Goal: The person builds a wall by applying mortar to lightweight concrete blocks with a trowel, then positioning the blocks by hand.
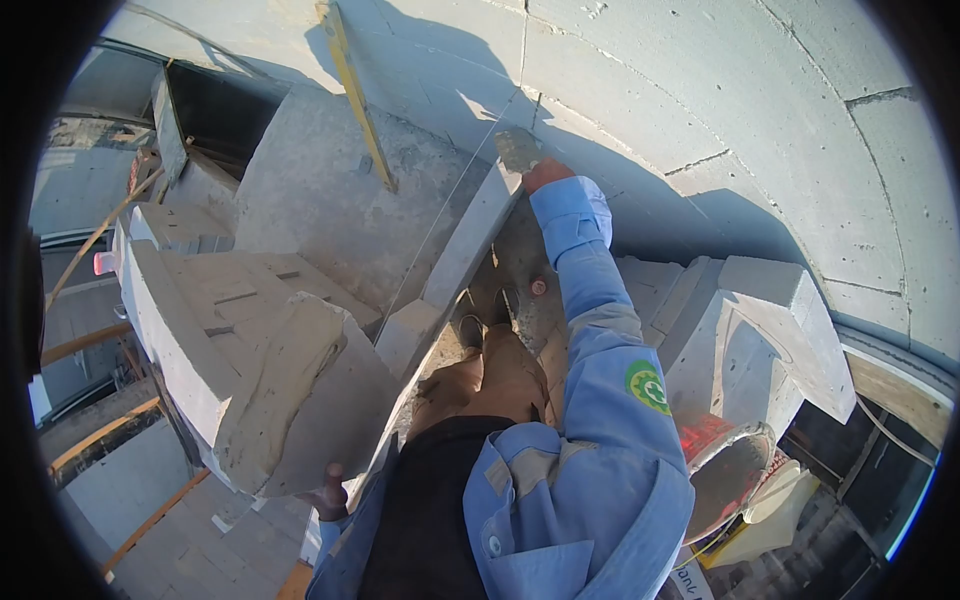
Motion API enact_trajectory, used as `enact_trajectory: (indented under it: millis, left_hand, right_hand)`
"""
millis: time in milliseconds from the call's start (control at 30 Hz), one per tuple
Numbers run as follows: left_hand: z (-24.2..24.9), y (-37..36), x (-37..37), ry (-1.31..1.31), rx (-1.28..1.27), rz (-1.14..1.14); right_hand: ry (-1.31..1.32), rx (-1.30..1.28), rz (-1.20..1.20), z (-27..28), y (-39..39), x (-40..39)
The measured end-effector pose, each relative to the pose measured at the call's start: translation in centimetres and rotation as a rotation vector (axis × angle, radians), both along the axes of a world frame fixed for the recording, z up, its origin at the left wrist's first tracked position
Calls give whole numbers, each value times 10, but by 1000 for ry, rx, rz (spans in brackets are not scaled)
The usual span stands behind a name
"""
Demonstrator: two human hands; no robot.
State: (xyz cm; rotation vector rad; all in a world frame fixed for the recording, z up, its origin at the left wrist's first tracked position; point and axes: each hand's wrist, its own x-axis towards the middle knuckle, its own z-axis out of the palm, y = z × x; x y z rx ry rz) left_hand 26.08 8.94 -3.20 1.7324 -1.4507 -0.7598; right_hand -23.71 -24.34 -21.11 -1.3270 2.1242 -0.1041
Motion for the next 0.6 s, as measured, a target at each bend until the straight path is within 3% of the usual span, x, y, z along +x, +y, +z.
enact_trajectory:
  millis: [200, 300, 400, 500, 600]
  left_hand:
    - [4, -12, -7, -136, -139, -54]
    - [-5, -1, 7, -48, -53, -55]
    - [2, -12, -5, -44, -124, -67]
    - [-2, -4, -2, 68, -63, -7]
    - [-8, -1, 11, -43, -87, -110]
  right_hand:
    - [-29, -4, -110, -30, 20, 11]
    - [-27, 33, -158, -30, 38, 29]
    - [-19, 52, -116, -44, 56, 37]
    - [-37, 104, -79, -23, 79, 50]
    - [-69, 82, -44, -27, 92, 50]
